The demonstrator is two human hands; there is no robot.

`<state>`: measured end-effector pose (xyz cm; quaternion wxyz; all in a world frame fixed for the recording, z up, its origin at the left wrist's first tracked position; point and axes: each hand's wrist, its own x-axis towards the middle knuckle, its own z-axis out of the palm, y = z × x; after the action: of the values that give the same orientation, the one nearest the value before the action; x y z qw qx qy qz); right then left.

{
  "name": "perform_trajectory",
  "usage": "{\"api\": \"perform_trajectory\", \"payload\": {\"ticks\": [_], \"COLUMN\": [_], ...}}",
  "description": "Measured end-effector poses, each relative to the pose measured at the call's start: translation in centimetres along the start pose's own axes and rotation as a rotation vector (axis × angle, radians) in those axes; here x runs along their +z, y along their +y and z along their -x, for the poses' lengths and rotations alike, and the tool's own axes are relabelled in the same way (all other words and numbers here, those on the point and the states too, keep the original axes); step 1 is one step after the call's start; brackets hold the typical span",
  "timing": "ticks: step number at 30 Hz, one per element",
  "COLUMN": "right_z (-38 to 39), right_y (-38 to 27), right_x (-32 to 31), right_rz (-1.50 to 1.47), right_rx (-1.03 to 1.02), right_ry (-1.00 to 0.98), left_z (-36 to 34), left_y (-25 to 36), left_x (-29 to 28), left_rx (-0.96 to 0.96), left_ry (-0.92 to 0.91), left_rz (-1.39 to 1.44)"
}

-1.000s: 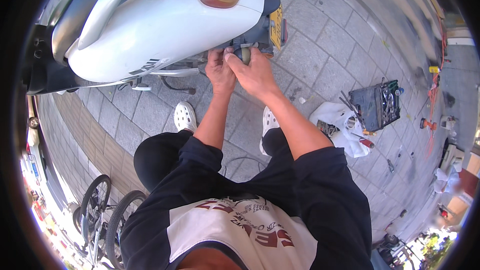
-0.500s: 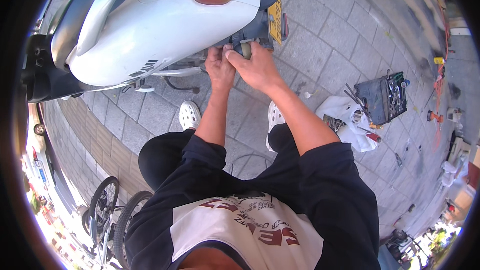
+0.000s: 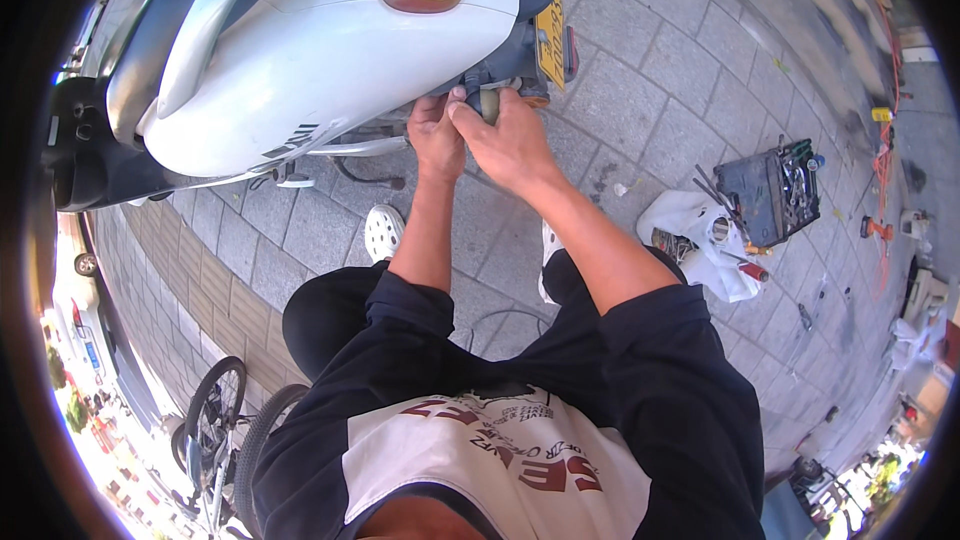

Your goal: The person works on the rear of a white scooter, repeatedly handling a small round reflector and applying a substance from a small tube. They wipe the area with a cloth and continue adjusting the reflector and surrounding parts.

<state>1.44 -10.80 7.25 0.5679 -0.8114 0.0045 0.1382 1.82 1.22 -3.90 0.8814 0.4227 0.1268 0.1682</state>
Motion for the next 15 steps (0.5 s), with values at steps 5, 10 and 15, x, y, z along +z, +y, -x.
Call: {"api": "perform_trajectory", "payload": {"ticks": [5, 10, 15], "right_z": [0.2, 0.2, 0.3], "right_y": [-0.4, 0.2, 0.6], "right_x": [0.0, 0.5, 0.8], "right_rz": [-0.003, -0.032, -0.101], "right_rx": [0.007, -0.005, -0.092], "right_ry": [0.014, 0.039, 0.072], "left_z": [-0.2, -0.1, 0.0], "left_y": [-0.2, -0.9, -1.7], "left_x": [0.1, 0.8, 1.1], "left_rx": [0.015, 0.082, 0.112], "left_ry": [-0.028, -0.02, 0.021], "left_rz": [0.007, 0.008, -0.036]}}
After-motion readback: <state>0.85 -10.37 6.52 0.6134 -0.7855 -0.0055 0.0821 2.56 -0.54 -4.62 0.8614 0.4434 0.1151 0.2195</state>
